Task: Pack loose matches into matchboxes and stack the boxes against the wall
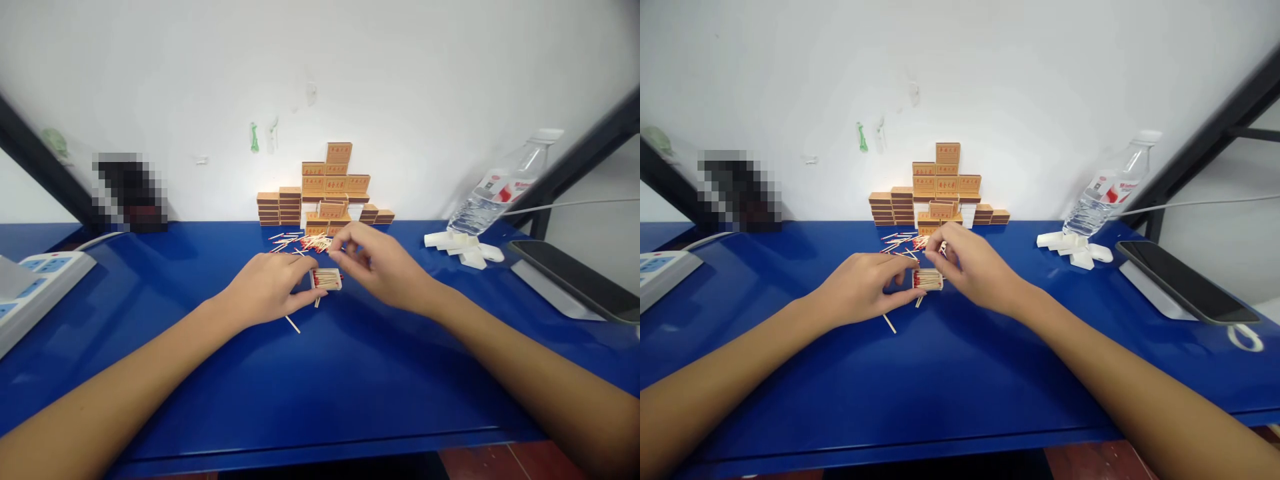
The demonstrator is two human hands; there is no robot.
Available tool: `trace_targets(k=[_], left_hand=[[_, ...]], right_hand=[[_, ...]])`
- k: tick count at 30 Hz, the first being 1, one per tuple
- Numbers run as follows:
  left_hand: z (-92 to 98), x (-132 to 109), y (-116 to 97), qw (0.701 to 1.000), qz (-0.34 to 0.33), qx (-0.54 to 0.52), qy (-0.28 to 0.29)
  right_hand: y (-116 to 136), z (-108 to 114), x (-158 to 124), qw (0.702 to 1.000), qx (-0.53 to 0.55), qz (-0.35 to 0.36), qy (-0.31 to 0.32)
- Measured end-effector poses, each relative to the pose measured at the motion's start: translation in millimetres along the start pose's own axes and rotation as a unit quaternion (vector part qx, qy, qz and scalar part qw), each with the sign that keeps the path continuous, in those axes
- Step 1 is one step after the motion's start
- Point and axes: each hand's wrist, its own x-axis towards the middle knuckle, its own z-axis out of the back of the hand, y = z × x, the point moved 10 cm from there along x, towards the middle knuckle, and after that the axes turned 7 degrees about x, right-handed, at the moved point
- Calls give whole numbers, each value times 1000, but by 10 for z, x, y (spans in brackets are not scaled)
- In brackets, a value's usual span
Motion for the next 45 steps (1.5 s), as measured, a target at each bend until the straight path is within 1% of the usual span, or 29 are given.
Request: trace_targets(k=[1, 3, 7, 11, 15, 18, 21, 26, 29, 32, 34, 35, 37, 39, 41, 45], left_hand=[[8, 1, 2, 1000, 1, 3, -5], [26, 2, 2, 1000, 3, 7, -14], [82, 4, 10, 999, 5, 6, -40], [175, 5, 8, 997, 5, 2, -77], [248, 3, -1, 994, 7, 8, -105], [270, -4, -6, 993, 4, 8, -117], [267, -11, 1, 992, 2, 12, -122], [292, -21, -12, 990, -7, 17, -142], [311, -19, -32, 989, -11, 20, -147], [286, -11, -32, 991, -7, 18, -130], [261, -10, -30, 993, -8, 11, -119], [247, -11, -30, 994, -9, 9, -113], [205, -8, -33, 996, -12, 6, -93], [144, -1, -49, 998, -20, 5, -61], [86, 4, -83, 999, -36, 6, -31], [40, 16, -133, 998, -54, 11, -4]], right_hand=[[-37, 53, 7, 1000, 11, -14, -21], [-86, 104, 11, 998, 34, -34, -41], [-80, 108, 9, 995, 76, -46, -51], [-146, 138, -5, 981, 142, -97, -87], [-216, 106, 3, 967, 204, -125, -83], [-272, 77, 6, 961, 225, -140, -73], [-288, 64, 13, 966, 208, -142, -61], [-291, 68, 15, 979, 149, -126, -55], [-226, 102, 16, 992, 73, -89, -53], [-83, 150, 22, 998, 14, -34, -51], [9, 151, 26, 999, -3, -7, -35], [47, 129, 27, 1000, -5, 3, -18], [95, 44, 19, 999, 2, 16, 33], [112, -63, -5, 996, 17, 20, 90], [110, -147, -33, 990, 27, 19, 134], [97, -218, -62, 985, 20, 10, 173]])
